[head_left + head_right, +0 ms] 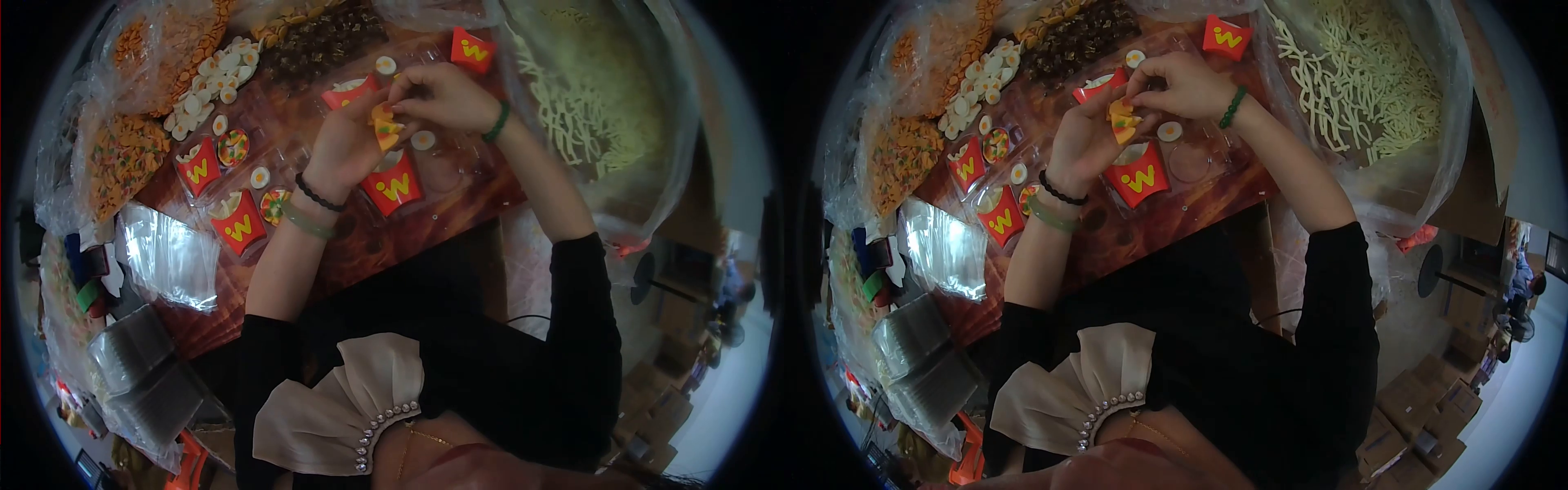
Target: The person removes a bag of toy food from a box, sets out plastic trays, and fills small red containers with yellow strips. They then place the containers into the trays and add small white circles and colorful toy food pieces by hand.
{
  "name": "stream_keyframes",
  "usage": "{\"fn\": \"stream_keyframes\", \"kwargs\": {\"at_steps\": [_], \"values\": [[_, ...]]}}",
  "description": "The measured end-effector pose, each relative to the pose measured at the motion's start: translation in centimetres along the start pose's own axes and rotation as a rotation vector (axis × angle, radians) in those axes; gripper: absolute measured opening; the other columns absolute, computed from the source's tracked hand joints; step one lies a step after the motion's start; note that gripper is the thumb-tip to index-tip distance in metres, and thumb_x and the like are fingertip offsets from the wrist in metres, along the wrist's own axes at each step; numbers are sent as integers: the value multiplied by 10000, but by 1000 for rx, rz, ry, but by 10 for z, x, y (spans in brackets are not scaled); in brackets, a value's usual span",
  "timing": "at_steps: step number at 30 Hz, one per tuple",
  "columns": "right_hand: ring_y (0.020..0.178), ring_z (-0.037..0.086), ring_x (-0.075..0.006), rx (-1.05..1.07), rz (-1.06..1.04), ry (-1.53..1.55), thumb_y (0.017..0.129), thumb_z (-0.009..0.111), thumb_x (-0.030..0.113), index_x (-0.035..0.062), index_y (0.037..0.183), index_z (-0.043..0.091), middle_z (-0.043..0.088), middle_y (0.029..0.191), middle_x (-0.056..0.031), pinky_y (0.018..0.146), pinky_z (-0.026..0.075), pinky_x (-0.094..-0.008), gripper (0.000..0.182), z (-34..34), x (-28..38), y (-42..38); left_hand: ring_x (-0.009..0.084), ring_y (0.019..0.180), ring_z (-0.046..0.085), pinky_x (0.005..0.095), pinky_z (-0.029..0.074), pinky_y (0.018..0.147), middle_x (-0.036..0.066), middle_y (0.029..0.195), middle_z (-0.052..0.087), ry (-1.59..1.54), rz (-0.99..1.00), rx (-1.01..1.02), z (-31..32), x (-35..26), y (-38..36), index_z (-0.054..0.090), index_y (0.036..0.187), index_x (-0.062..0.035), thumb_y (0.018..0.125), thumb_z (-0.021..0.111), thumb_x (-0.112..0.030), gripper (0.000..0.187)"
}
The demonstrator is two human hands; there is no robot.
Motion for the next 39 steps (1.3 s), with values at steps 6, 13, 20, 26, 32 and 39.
{"fn": "stream_keyframes", "kwargs": {"at_steps": [6,13,20,26,32,39], "values": [[664,645,-118,44,-71,-167,836,582,57,-24,925,596,644,852,-82,616,523,-219,120,1,3,-2,312,1091,507,407,451,945,182,1153,495,128,-9,-163,-17,2,-1,416,1176,58,964,337,-209,349],[747,644,-171,-200,-229,-338,823,585,72,-1,909,616,644,847,-73,665,512,-274,116,-49,3,0,360,1260,357,429,447,950,247,1346,346,-74,-88,-125,-14,8,-12,337,1283,52,972,302,-199,401],[844,588,-277,-209,-320,-716,782,609,94,43,877,621,594,887,-103,749,472,-338,109,-46,-18,16,369,1284,309,421,385,1015,229,1374,309,-121,-64,-141,-15,17,-21,279,1317,64,971,308,-181,425],[779,600,-210,-312,-359,-682,786,640,117,44,897,623,581,884,-82,682,478,-304,134,-48,-21,6,385,1297,275,445,334,1048,239,1388,277,-197,-47,-66,-3,26,-29,251,1325,72,967,313,-182,444],[730,580,-89,12,-365,-224,759,684,86,40,960,632,603,886,-29,606,472,-236,212,24,53,-51,329,1178,434,431,392,990,202,1234,442,-263,43,-10,-9,31,-28,389,1230,48,965,331,-202,369],[786,534,-64,-88,-122,-100,779,652,23,23,996,616,581,841,-3,684,446,-218,220,28,33,-84,214,1081,492,364,428,947,126,1156,494,-111,37,33,12,65,-48,452,1167,23,966,359,-194,310]]}}
Point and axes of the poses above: each hand's wrist, its own y-axis towards the middle knuckle, its own z-axis out of the palm, x = y × z, the point moved 8 cm from there along y, towards the middle knuckle
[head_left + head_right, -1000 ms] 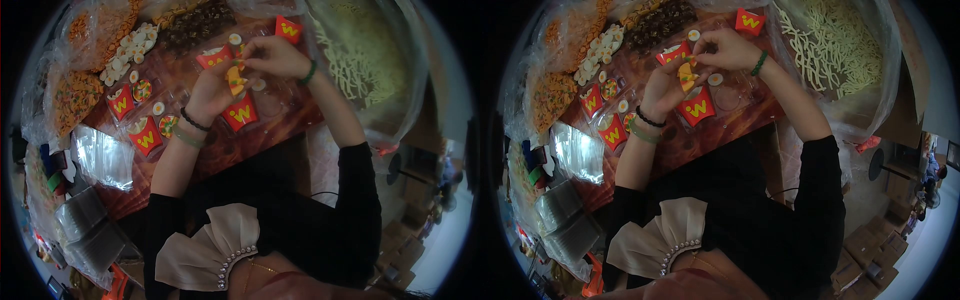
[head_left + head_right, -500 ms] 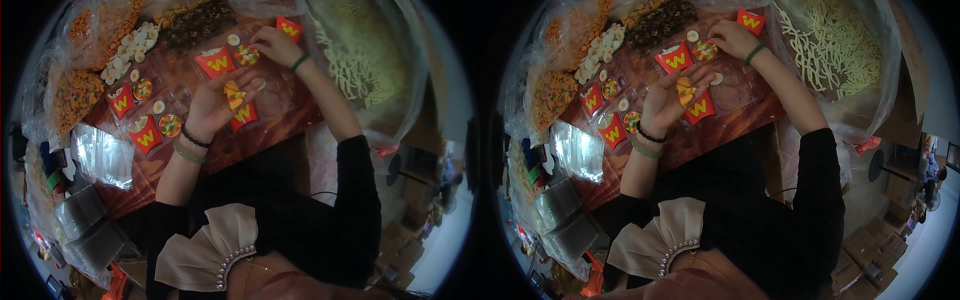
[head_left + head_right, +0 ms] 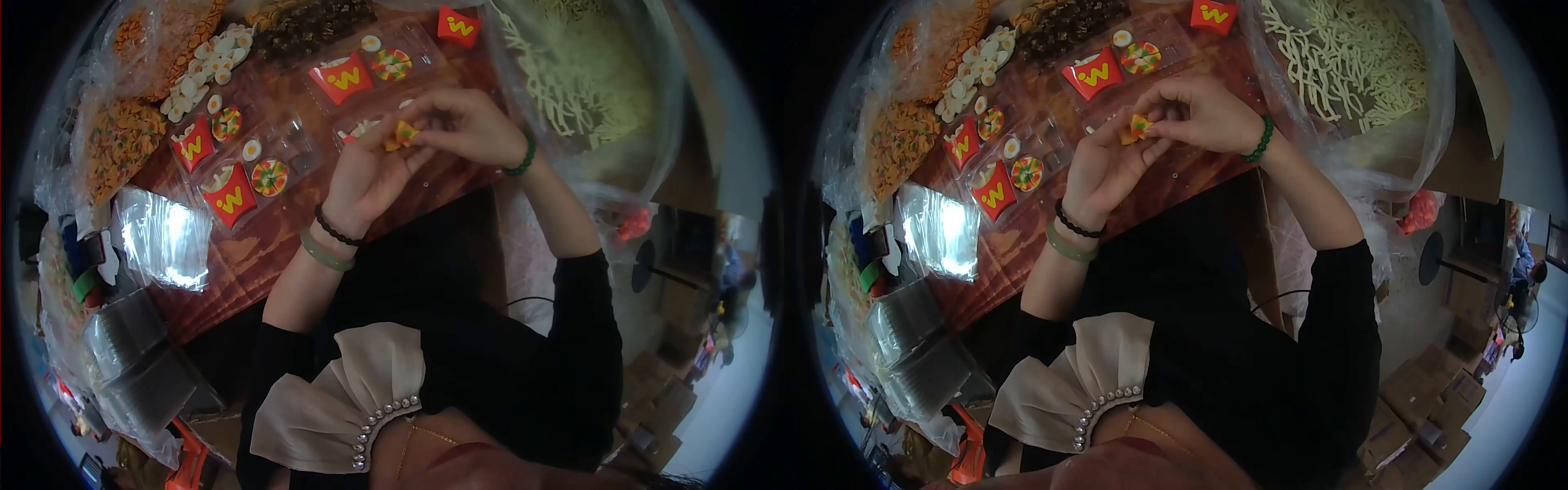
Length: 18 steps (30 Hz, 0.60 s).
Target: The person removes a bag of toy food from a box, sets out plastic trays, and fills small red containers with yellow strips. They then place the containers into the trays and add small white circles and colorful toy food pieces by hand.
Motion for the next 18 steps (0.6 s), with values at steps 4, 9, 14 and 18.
{"fn": "stream_keyframes", "kwargs": {"at_steps": [4,9,14,18], "values": [[786,534,-56,0,68,38,779,651,21,20,1020,612,592,858,2,679,448,-211,244,-2,-8,-18,192,978,560,304,474,833,103,1079,557,180,59,-250,-10,14,-17,509,1111,11,938,453,-133,231],[815,573,-77,226,28,-200,797,638,29,17,976,603,613,912,-28,688,478,-213,183,7,-3,-31,200,894,605,252,497,794,108,994,594,402,-17,-229,-32,30,-21,521,1087,12,912,500,-87,202],[837,587,-89,202,170,45,814,622,35,4,946,597,614,921,-41,703,498,-223,138,17,-17,-37,205,918,608,236,503,779,105,991,597,397,26,-285,-39,36,-27,522,1083,13,904,517,-78,201],[843,590,-96,181,104,40,826,610,43,1,973,600,622,924,-49,719,505,-234,153,20,-16,-35,222,951,601,246,505,790,115,1037,582,381,59,-317,-42,31,-31,516,1100,10,912,508,-92,214]]}}
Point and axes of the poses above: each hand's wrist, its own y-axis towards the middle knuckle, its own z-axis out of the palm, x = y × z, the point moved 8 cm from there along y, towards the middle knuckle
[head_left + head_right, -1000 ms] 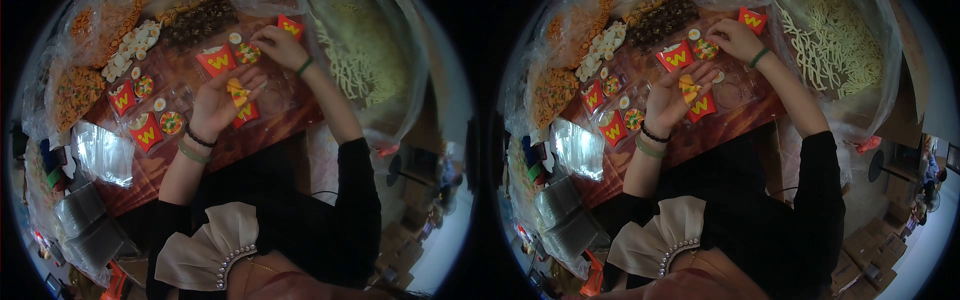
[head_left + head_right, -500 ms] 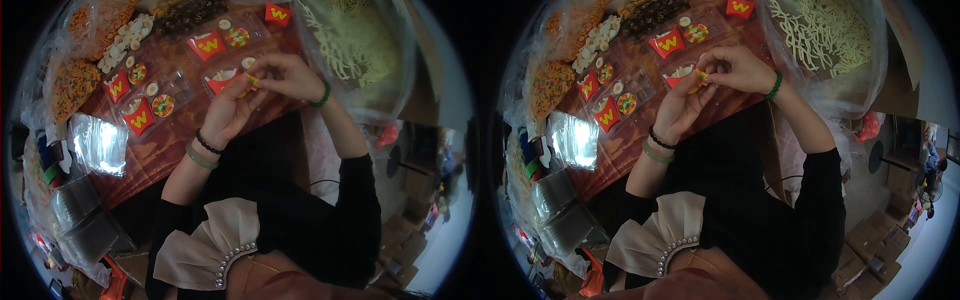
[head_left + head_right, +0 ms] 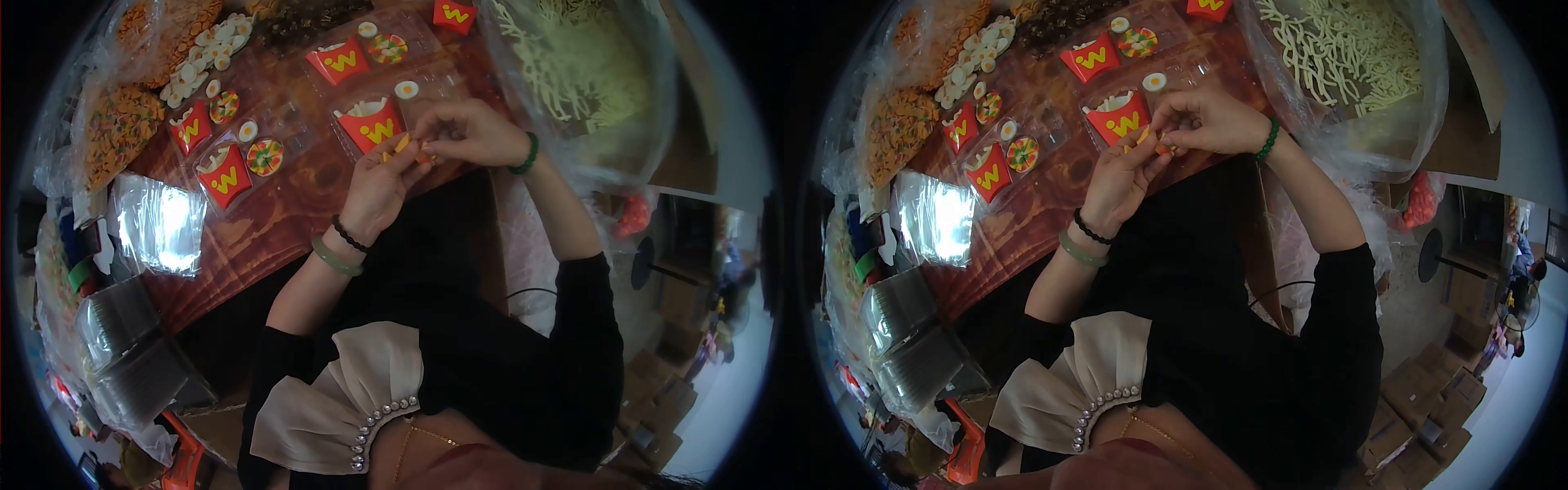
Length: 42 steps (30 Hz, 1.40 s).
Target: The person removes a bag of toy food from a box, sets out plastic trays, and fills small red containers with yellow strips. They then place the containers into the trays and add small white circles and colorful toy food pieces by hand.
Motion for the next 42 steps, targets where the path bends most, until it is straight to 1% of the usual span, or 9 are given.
{"fn": "stream_keyframes", "kwargs": {"at_steps": [4,6,12,19,25,27,33,36,42], "values": [[843,590,-104,-241,-13,89,831,606,50,1,975,614,633,934,-51,706,499,-246,152,-19,-14,0,252,1000,586,269,500,817,138,1106,550,-27,68,-14,-2,-9,-2,478,1163,9,916,502,-94,269],[826,610,-123,-532,24,-158,821,624,88,13,924,642,653,915,-65,686,485,-258,128,-35,-24,-2,261,1019,577,283,492,835,140,1118,544,-42,68,-8,-3,-4,-1,463,1181,8,921,493,-103,285],[700,618,-200,-697,-56,-681,778,667,162,43,837,658,635,830,-96,634,472,-287,133,-26,-28,-2,284,1106,523,338,432,930,142,1177,514,-120,35,32,0,-5,-3,419,1238,1,960,394,-161,323],[692,588,-289,-686,-51,-499,777,661,192,48,850,632,606,827,-109,627,473,-331,165,-34,-25,-1,285,1154,489,354,402,975,144,1241,479,-147,17,81,2,-2,-1,383,1279,-8,971,337,-166,349],[757,583,-217,-613,-152,-743,793,652,194,68,841,627,582,829,-65,635,470,-318,138,-28,-9,-3,249,1134,503,341,421,965,125,1222,492,-133,42,77,0,-3,3,392,1271,-15,967,350,-134,329],[751,567,-168,-462,-50,-303,747,683,103,31,854,616,601,831,-55,654,449,-273,145,-19,6,-8,238,1114,512,338,428,958,120,1207,500,-157,69,74,-2,-4,4,403,1259,-14,965,356,-128,319],[784,566,-127,-321,-137,-283,767,656,40,21,840,601,605,840,-48,659,441,-223,93,-9,1,-14,215,1068,532,337,445,937,114,1168,517,-161,85,45,-1,-2,4,447,1209,-9,960,370,-117,282],[814,577,-148,-523,-106,-327,765,646,16,23,859,593,603,865,-56,674,446,-225,108,-25,13,-23,232,1063,544,333,452,921,124,1161,524,-145,74,-9,-1,-6,-3,456,1194,-6,956,378,-108,271],[757,595,-198,-422,-416,-667,770,633,13,34,922,607,590,892,-87,654,476,-274,155,-7,-2,-14,247,1107,524,301,450,922,141,1180,511,-71,54,-35,-3,1,-7,429,1203,17,954,354,-94,283]]}}
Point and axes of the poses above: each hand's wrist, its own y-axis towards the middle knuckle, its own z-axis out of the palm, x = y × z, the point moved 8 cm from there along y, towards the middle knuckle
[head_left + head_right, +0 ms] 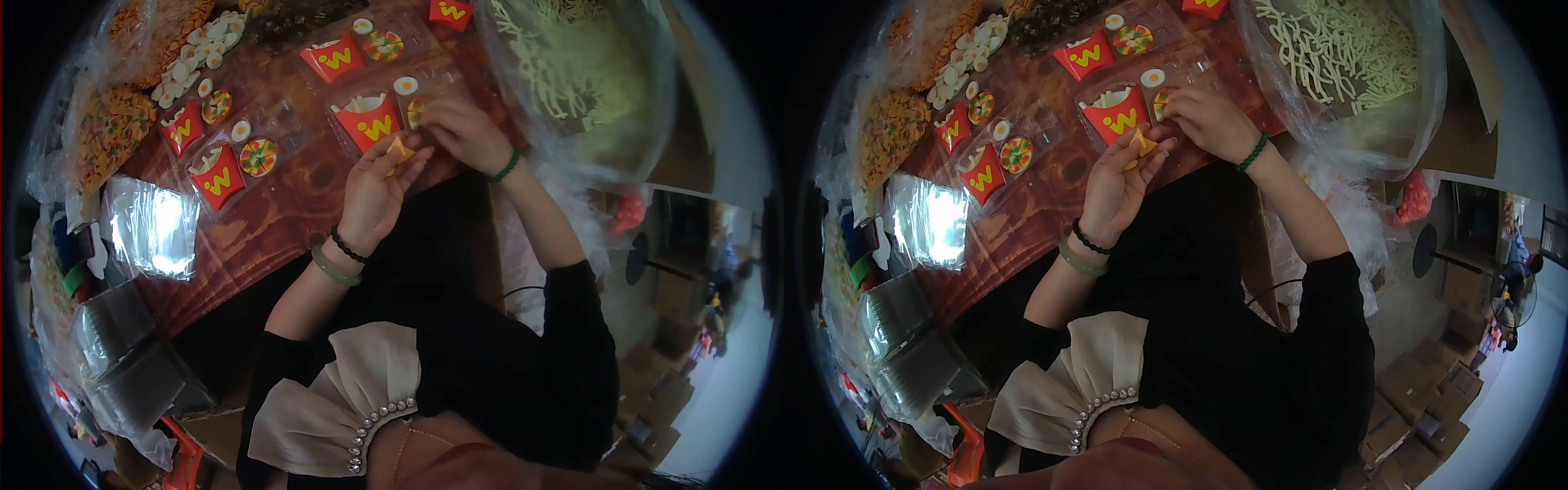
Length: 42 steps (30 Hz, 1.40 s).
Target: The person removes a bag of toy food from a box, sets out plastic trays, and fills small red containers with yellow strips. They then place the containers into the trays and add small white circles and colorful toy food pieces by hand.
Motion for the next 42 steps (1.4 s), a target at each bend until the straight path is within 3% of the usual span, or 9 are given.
{"fn": "stream_keyframes", "kwargs": {"at_steps": [3,10,15,19,24,31,37,39,42], "values": [[739,596,-236,-59,257,159,766,626,10,40,944,617,586,871,-101,640,479,-286,180,-10,-8,-4,248,1112,520,299,446,922,140,1179,511,3,-5,-3,-2,0,0,428,1204,20,954,351,-91,284],[697,600,-216,-6,161,5,771,656,87,41,944,628,593,817,-96,587,471,-282,181,4,-17,1,248,1123,511,297,446,921,136,1177,509,24,-18,-12,-2,2,1,427,1206,25,953,344,-86,289],[598,591,-286,55,506,-52,746,663,102,50,910,626,609,757,-113,605,481,-331,176,10,-27,-4,256,1092,534,308,454,901,136,1156,529,4,-20,-12,-5,4,3,463,1178,9,944,387,-87,264],[717,613,-294,63,488,-47,755,632,70,50,906,616,618,831,-125,650,485,-343,153,8,-20,-3,261,1069,550,317,457,886,134,1141,547,-27,-28,-32,-7,4,4,505,1143,-9,935,427,-83,234],[943,576,-288,172,143,-73,775,588,11,49,916,613,607,972,-132,761,468,-333,148,7,-5,-2,260,1069,549,314,458,885,134,1156,538,-19,-40,-31,-8,4,3,490,1158,-9,933,427,-76,242],[829,602,-298,-27,216,-36,766,636,54,45,930,616,614,941,-119,709,482,-327,165,11,-25,0,259,1103,522,305,457,918,144,1194,495,56,-30,-31,-7,2,3,416,1227,21,950,371,-88,301],[790,626,-214,-53,304,77,784,642,78,21,878,616,636,904,-84,669,478,-290,114,-2,-18,10,263,1072,543,330,445,907,125,1158,524,-65,-57,47,-3,0,4,445,1222,12,930,433,-73,304],[774,603,-145,121,479,408,794,642,74,11,848,613,622,882,-56,673,465,-266,88,10,-20,4,253,1073,541,326,447,906,125,1168,519,-60,-67,80,0,0,4,437,1230,14,932,435,-82,313],[774,570,-109,286,341,418,792,644,54,5,855,607,597,854,-35,693,454,-249,87,14,-2,5,231,1050,551,313,458,893,122,1160,526,-48,-67,104,2,6,7,446,1222,18,928,454,-89,312]]}}
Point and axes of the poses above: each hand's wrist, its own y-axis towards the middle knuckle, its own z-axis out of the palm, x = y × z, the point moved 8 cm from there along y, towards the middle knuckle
